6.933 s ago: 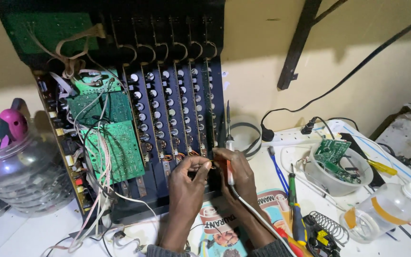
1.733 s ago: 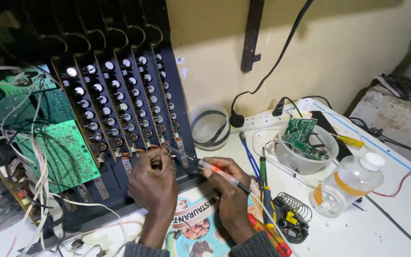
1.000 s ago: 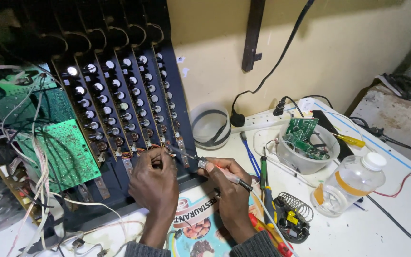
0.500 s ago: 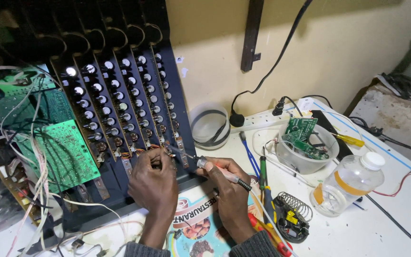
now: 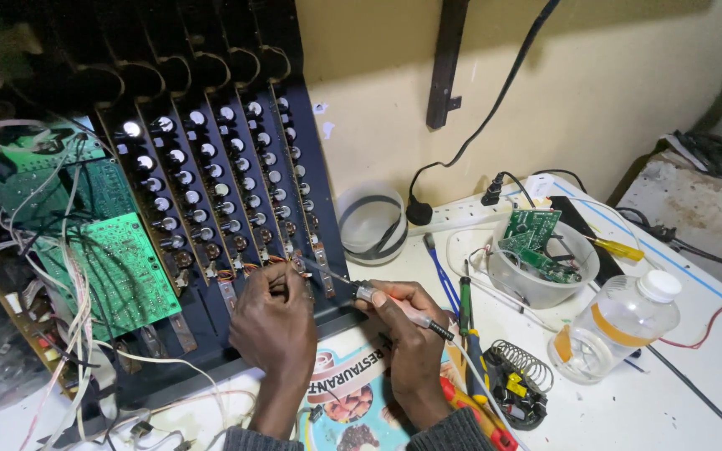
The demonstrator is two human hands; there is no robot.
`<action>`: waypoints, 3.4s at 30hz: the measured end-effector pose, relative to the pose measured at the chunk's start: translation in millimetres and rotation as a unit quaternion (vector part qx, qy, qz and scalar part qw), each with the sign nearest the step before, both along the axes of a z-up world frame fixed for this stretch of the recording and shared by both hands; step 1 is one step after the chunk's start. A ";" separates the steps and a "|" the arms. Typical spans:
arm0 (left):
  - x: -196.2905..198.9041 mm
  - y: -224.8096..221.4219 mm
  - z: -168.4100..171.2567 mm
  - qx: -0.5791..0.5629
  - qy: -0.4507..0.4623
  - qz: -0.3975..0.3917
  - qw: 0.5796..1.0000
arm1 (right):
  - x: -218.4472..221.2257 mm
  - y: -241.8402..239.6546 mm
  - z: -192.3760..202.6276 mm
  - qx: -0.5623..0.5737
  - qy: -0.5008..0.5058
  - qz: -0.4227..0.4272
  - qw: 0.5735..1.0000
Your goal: Soldering electronic components on an audio mixer circuit board using a soldering iron and solder wire.
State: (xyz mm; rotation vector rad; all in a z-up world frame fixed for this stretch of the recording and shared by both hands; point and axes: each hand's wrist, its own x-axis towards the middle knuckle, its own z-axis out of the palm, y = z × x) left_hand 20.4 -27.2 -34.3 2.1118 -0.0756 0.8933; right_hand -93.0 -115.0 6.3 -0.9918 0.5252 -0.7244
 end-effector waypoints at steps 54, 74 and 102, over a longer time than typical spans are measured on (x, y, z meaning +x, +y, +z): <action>-0.7 2.0 2.5 -0.010 -0.017 -0.014 1.000 | 1.2 4.5 3.9 -0.116 0.041 0.009 0.992; 0.7 1.7 1.8 -0.015 -0.018 -0.019 1.000 | 16.5 -15.5 -41.6 0.056 -0.114 -0.025 0.992; -1.6 3.5 6.8 -0.040 -0.029 -0.036 0.998 | 23.6 -20.8 -52.6 0.067 -0.135 -0.022 0.988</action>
